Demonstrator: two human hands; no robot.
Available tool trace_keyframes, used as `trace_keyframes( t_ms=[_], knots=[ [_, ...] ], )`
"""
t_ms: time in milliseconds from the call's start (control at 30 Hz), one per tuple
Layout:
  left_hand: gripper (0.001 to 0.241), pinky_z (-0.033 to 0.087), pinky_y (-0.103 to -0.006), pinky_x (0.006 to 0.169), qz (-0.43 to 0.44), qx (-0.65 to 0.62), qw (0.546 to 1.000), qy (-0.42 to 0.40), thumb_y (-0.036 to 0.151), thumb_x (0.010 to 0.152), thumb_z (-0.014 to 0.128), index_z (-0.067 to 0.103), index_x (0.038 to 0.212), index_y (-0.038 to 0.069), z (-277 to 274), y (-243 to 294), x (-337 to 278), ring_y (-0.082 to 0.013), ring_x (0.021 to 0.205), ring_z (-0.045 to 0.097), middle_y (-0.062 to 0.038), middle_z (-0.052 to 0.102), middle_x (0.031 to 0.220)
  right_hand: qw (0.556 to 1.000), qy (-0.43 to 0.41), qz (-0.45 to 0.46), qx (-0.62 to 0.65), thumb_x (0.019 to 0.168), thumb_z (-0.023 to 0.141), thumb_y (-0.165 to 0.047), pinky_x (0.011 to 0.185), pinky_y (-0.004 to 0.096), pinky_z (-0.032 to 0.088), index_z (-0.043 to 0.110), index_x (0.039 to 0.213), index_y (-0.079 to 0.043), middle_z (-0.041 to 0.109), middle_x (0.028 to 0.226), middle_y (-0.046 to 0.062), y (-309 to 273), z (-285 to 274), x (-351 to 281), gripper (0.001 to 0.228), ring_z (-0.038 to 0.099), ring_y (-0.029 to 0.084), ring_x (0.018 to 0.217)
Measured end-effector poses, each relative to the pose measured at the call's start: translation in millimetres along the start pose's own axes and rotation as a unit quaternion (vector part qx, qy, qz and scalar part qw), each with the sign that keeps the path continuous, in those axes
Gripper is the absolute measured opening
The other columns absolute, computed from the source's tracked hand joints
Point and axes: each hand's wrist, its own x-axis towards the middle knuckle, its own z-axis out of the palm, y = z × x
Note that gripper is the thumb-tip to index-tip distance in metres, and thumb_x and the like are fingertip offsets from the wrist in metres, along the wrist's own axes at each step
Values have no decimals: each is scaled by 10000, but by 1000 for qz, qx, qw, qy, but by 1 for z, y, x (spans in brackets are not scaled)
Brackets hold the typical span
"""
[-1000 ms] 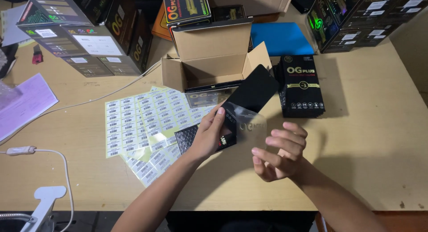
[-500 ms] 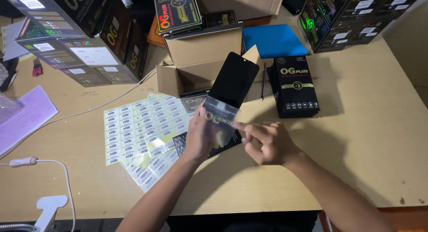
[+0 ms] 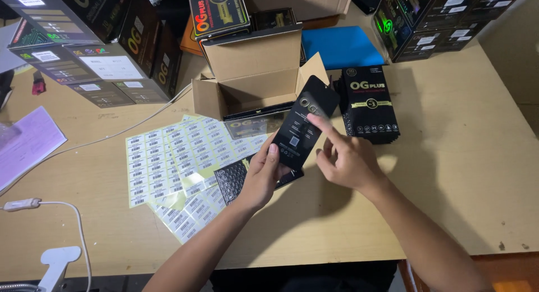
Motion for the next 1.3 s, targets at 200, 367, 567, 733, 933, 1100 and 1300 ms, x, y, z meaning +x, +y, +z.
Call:
trace_keyframes(
  t_ms=[200,367,567,733,933,1100,1300],
  knots=[
    [519,616,-514,905,-10,16,999,-46,286,1101,343,408,1561,53,6,7,-3,-277,1063,696,-259,682,1191,997,55,52,7,758,608,-40,483,418,535,435,1605,-146,696,619,85,8,-24,6,871,669,316,493],
    [520,642,-463,813,-11,4,999,-34,297,1102,341,442,1535,29,6,11,-3,-234,908,712,-231,698,1012,990,115,72,40,762,636,44,538,446,530,390,1612,-58,695,741,160,15,-34,9,891,684,343,580],
    [470,648,-347,573,-38,-86,996,12,288,1092,408,584,1363,-53,-17,-8,10,-181,626,687,-204,685,750,974,193,-116,40,815,797,58,790,413,599,665,1352,-57,539,1276,179,35,-37,13,565,697,351,978],
    [366,637,-416,519,-101,-81,991,19,220,1057,469,670,1128,-77,-7,17,8,-265,599,717,-256,673,712,967,144,-184,102,843,818,-183,1132,435,461,819,996,-226,502,1392,140,51,-40,2,159,571,313,1261],
    [333,636,-362,652,-179,84,978,-66,324,1064,492,656,960,53,-35,-24,13,-202,772,719,-82,643,824,920,93,-29,380,896,737,-43,660,330,562,682,875,-1,656,789,156,63,-22,-15,72,651,216,666],
    [239,474,-276,682,-54,210,956,-198,199,1074,551,602,868,91,-6,13,-5,-97,749,488,53,500,663,937,143,9,319,894,762,-96,468,227,414,682,820,62,536,500,78,58,-6,-10,192,482,85,478],
    [225,597,-316,618,-2,155,976,-151,186,1112,480,600,970,60,-19,-10,5,-184,694,719,-132,720,733,909,13,72,409,954,664,-219,633,338,615,693,913,6,686,694,124,16,-12,-5,231,711,190,634]
  ],
)
